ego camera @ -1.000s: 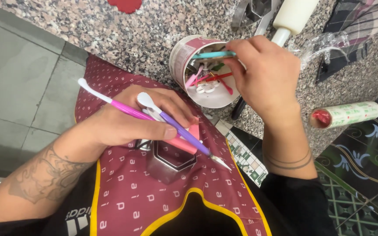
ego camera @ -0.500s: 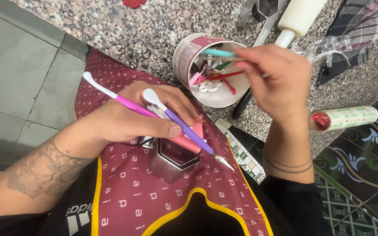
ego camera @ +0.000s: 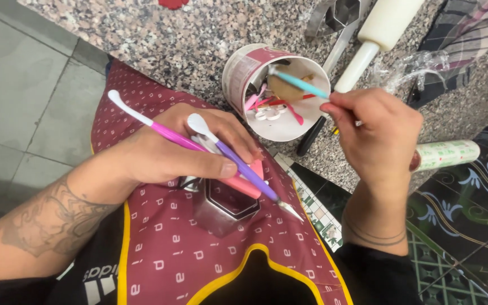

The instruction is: Gathering and organizing various cake decorating tools and cutters from a workspace into a container.

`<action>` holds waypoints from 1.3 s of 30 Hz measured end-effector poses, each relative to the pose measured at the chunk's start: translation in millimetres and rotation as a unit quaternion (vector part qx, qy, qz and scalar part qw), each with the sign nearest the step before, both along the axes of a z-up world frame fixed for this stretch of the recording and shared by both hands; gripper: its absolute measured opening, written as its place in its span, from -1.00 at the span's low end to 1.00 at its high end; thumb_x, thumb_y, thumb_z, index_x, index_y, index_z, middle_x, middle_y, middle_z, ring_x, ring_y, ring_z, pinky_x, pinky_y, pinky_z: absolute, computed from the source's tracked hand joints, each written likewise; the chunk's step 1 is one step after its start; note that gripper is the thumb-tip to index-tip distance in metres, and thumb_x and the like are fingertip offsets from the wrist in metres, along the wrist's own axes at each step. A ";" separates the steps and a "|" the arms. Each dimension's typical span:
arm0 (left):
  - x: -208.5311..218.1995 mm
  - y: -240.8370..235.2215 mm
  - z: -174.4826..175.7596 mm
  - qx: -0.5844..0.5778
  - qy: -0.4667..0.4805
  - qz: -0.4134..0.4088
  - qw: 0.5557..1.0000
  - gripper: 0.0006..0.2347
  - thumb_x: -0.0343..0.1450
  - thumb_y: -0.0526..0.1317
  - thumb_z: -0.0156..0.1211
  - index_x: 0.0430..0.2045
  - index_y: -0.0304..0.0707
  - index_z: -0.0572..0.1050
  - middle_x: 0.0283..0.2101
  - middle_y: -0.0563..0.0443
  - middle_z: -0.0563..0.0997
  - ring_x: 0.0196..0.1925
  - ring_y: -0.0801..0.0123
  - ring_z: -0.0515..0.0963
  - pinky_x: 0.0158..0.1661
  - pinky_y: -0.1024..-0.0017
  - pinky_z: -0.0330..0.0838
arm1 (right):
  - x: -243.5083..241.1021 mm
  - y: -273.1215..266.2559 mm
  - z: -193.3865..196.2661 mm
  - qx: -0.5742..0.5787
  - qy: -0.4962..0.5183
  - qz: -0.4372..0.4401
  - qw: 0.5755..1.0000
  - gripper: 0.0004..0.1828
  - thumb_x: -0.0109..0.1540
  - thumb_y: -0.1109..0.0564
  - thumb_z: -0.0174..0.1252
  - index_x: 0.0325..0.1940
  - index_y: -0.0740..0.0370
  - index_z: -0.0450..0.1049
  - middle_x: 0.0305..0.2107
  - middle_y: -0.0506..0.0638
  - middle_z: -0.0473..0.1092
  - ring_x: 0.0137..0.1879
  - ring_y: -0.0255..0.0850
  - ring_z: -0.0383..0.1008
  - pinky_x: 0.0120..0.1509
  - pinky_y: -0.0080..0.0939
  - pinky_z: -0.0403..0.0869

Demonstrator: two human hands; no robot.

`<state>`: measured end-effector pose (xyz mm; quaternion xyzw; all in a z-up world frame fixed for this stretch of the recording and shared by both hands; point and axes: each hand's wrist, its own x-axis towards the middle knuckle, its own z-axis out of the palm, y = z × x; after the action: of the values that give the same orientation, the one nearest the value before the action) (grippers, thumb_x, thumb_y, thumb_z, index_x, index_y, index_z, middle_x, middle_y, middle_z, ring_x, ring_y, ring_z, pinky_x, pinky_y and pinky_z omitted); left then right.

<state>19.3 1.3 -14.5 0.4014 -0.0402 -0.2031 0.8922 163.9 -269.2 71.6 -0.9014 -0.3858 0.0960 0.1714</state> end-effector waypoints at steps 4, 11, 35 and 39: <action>-1.5 -0.1 0.1 0.012 0.011 0.004 1.000 -0.78 0.34 -0.26 0.33 -0.19 -0.37 0.66 -0.04 -0.14 0.70 0.07 0.23 0.69 0.12 0.31 0.54 | -4.0 0.9 13.0 -0.066 0.000 -0.001 0.998 -0.86 0.31 0.23 0.50 -0.18 0.23 0.62 -0.36 -0.01 0.51 -0.33 -0.22 0.53 -0.25 -0.31 0.45; 2.3 0.5 -2.8 0.015 -0.001 0.004 1.000 -0.77 0.35 -0.24 0.34 -0.19 -0.38 0.66 -0.04 -0.16 0.71 0.08 0.21 0.70 0.12 0.31 0.55 | 1.8 17.3 -24.6 -0.145 -0.039 0.043 0.988 -0.89 0.22 0.15 0.43 -0.22 0.13 0.63 -0.40 0.02 0.47 -0.28 0.00 0.53 -0.20 -0.07 0.48; 7.7 -0.1 -2.6 0.019 0.005 0.008 1.000 -0.79 0.36 -0.24 0.33 -0.22 -0.38 0.66 -0.04 -0.20 0.70 0.10 0.15 0.70 0.12 0.27 0.57 | 12.5 11.0 -15.2 -0.074 0.138 -0.020 0.987 -0.91 0.26 0.15 0.38 -0.17 0.16 0.64 -0.34 -0.01 0.57 -0.41 -0.15 0.56 -0.32 -0.23 0.45; 9.0 1.0 -1.6 0.024 0.012 -0.002 1.000 -0.79 0.35 -0.24 0.32 -0.23 -0.38 0.66 -0.03 -0.21 0.70 0.10 0.13 0.70 0.12 0.26 0.57 | 4.2 14.8 -15.5 -0.068 0.063 0.005 0.996 -0.93 0.30 0.16 0.37 -0.14 0.12 0.64 -0.30 -0.02 0.56 -0.31 -0.11 0.58 -0.25 -0.19 0.48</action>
<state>28.4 2.3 -16.1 0.4203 -0.0256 -0.2101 0.8824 168.1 -254.4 56.1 -0.9012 -0.3712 0.1796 0.1336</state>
